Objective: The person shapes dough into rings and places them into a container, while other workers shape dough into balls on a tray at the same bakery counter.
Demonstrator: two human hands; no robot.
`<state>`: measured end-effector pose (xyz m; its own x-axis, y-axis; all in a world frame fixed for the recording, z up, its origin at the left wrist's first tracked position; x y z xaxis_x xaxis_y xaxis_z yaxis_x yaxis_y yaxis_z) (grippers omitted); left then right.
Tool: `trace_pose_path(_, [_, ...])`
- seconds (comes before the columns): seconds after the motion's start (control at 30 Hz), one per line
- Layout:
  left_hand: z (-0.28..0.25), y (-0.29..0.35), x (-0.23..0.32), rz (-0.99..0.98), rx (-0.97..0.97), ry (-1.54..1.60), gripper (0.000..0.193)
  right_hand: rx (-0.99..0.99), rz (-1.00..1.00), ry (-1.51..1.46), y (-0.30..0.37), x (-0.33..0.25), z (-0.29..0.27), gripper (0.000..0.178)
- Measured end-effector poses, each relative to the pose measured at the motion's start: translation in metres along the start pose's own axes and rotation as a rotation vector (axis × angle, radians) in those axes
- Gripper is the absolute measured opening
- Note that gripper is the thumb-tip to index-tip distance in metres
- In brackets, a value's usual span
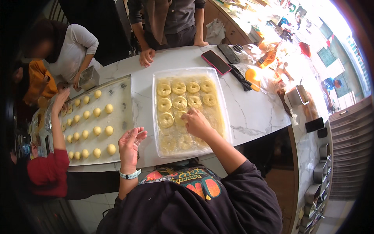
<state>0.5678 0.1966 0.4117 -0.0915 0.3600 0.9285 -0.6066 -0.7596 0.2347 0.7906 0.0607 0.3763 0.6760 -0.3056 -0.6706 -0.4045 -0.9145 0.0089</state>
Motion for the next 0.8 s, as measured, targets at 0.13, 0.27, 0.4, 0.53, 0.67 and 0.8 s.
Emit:
trace_pose_path(0.13, [-0.007,0.001,0.002,0.016,0.023,0.002,0.016,0.020,0.021,0.001,0.001,-0.004,-0.001,0.033])
trace_pose_path(0.27, [-0.022,0.002,0.008,0.016,0.061,0.037,0.015,-0.039,0.036,0.036,-0.003,-0.011,-0.009,0.031])
trace_pose_path(0.4, [-0.051,0.006,0.012,0.012,0.138,0.058,0.016,-0.175,-0.063,0.027,-0.021,-0.037,-0.033,0.029])
trace_pose_path(0.53, [-0.092,0.009,0.011,0.015,0.224,0.090,0.019,-0.178,-0.335,0.073,-0.077,-0.105,-0.055,0.023])
trace_pose_path(0.67, [-0.137,0.016,0.013,0.012,0.331,0.088,0.022,-0.166,-0.582,0.078,-0.168,-0.166,-0.033,0.019])
trace_pose_path(0.8, [-0.189,0.029,0.021,0.039,0.459,0.085,0.023,-0.134,-0.705,-0.031,-0.266,-0.225,0.025,0.017])
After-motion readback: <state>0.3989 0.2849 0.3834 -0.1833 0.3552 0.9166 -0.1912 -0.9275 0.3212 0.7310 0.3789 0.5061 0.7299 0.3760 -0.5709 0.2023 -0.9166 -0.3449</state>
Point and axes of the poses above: each hand's wrist, its own y-axis away from the middle knuckle, its own z-axis out of the palm, x = y × z, the point moved 2 cm from there along -y, towards the middle knuckle, and after that the axes turned 9 degrees about -y, right-handed, at the moved point
